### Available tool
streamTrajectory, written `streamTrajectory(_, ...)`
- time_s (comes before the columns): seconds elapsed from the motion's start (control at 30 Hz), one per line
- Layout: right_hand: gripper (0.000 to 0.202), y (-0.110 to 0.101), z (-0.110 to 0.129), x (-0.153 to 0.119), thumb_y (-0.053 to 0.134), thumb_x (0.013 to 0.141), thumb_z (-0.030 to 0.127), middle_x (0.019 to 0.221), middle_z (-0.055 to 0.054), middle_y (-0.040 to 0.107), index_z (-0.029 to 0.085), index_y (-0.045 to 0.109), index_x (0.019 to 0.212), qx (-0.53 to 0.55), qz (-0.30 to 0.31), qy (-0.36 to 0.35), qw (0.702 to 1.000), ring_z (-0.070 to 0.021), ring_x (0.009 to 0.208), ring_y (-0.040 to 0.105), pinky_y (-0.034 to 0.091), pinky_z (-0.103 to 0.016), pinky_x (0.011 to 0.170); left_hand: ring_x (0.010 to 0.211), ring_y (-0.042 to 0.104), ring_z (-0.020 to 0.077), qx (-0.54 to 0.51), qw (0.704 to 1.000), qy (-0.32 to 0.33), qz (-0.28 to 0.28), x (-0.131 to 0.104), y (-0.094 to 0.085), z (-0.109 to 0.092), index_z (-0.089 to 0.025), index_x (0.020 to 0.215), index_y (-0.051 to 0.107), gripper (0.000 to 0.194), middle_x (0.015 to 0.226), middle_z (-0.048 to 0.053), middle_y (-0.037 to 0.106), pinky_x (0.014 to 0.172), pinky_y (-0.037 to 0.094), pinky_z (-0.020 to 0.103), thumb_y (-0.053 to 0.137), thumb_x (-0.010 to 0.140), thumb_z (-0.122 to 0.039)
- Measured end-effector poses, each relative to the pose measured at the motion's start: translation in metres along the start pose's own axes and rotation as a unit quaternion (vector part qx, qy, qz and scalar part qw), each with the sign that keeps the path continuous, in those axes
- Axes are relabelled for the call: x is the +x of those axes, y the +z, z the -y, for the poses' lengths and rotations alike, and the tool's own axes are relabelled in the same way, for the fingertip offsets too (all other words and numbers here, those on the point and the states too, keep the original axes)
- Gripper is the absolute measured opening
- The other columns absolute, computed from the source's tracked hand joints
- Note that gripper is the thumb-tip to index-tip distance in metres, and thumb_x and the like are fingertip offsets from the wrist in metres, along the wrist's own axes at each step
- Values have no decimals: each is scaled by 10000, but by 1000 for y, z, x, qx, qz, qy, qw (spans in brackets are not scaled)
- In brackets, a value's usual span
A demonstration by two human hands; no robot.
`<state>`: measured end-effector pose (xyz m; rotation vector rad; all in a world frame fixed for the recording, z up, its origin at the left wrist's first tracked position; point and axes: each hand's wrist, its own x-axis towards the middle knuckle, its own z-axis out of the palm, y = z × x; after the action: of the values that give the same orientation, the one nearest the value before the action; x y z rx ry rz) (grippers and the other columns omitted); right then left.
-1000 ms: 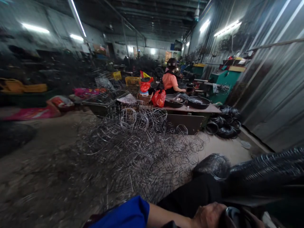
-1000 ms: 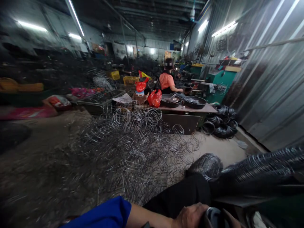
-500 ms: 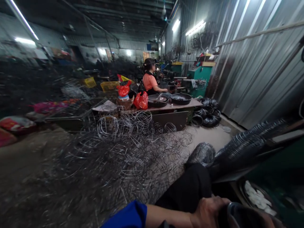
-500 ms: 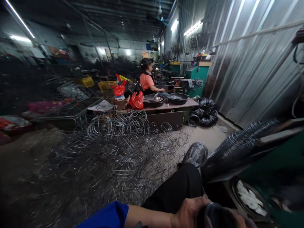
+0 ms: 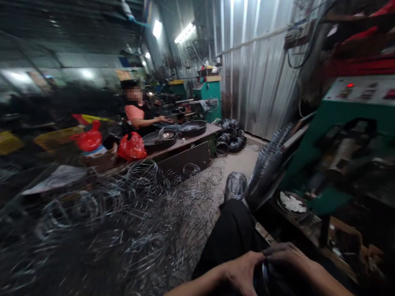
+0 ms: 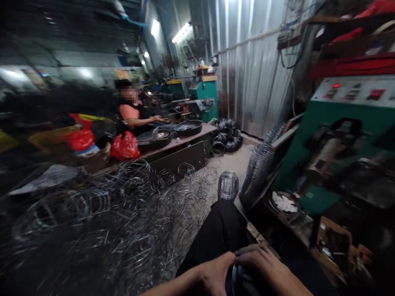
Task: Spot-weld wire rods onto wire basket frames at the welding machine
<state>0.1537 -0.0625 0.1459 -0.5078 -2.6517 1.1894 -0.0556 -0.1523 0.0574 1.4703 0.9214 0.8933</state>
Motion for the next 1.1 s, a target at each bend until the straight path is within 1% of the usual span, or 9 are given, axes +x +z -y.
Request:
streamTrajectory(0.07, 363, -7, 11, -3, 600, 848, 336, 1190, -115, 715, 301, 726, 1187, -36, -7, 13, 999, -295, 1158, 659, 557, -413, 977, 1173, 621, 355, -35, 997, 47, -40, 5, 3, -2, -117, 1340, 598, 954, 1229, 72, 678, 1069, 474, 421, 896, 505, -469)
streamTrajectory(0.17, 550, -5, 12, -8, 680, 797, 380, 1355, -138, 641, 309, 646, 1341, -173, -86, 28, 981, -343, 1264, 598, 560, -482, 982, 1211, 604, 347, -27, 990, 89, -105, 14, 7, 0, -160, 1383, 552, 974, 1323, 94, 640, 1095, 461, 418, 906, 499, -365)
streamTrajectory(0.27, 690, 10, 1, -11, 757, 765, 429, 1366, -207, 623, 246, 592, 1409, -333, -154, 78, 927, -411, 1236, 611, 588, -543, 912, 1215, 602, 341, 17, 988, 77, -133, 19, 8, 5, -171, 1376, 543, 983, 1338, 113, 632, 1112, 450, 423, 911, 486, -369)
streamTrajectory(0.37, 716, 25, -6, -11, 788, 746, 446, 1275, -240, 668, 197, 603, 1391, -390, -140, 107, 904, -405, 1097, 690, 643, -462, 747, 1212, 605, 342, 41, 988, 54, -138, 18, 10, 8, -169, 1378, 533, 1002, 1335, 120, 631, 1119, 446, 425, 909, 475, -386)
streamTrajectory(0.53, 664, 14, 22, -10, 751, 762, 311, 1353, -216, 633, 204, 593, 1398, -347, -44, 86, 933, -398, 1210, 633, 603, -491, 904, 1209, 622, 324, 50, 982, 103, -153, 11, 18, 12, -190, 1368, 550, 966, 1325, 98, 644, 1097, 471, 389, 907, 487, -362)
streamTrajectory(0.7, 560, -13, 55, -14, 719, 820, 237, 1407, -43, 622, 366, 606, 1354, -204, 34, 0, 978, -245, 1312, 571, 507, -344, 1067, 1173, 647, 313, 42, 983, 110, -141, 8, 22, 23, -182, 1346, 572, 958, 1304, 98, 661, 1062, 496, 374, 913, 464, -339)
streamTrajectory(0.87, 818, 21, -2, -27, 825, 664, 274, 1393, -185, 607, 274, 551, 1434, -342, -101, 88, 930, -400, 1194, 639, 602, -485, 900, 1174, 642, 319, 39, 983, 97, -151, 10, 26, 35, -161, 1360, 551, 998, 1307, 114, 658, 1064, 492, 394, 916, 459, -388)
streamTrajectory(1.0, 758, 50, -44, -37, 788, 731, 358, 1344, -207, 638, 273, 543, 1443, -382, -102, 106, 912, -397, 1071, 705, 643, -431, 726, 1183, 635, 321, 73, 982, 89, -151, 10, 29, 44, -150, 1344, 550, 1031, 1315, 136, 651, 1074, 487, 398, 931, 424, -415)
streamTrajectory(1.1, 679, 48, -41, -38, 740, 779, 352, 1359, -218, 627, 249, 566, 1427, -376, -79, 102, 917, -398, 1114, 690, 645, -422, 745, 1180, 637, 320, 85, 981, 89, -150, 9, 29, 52, -148, 1343, 549, 1032, 1312, 147, 649, 1071, 486, 402, 930, 431, -444)
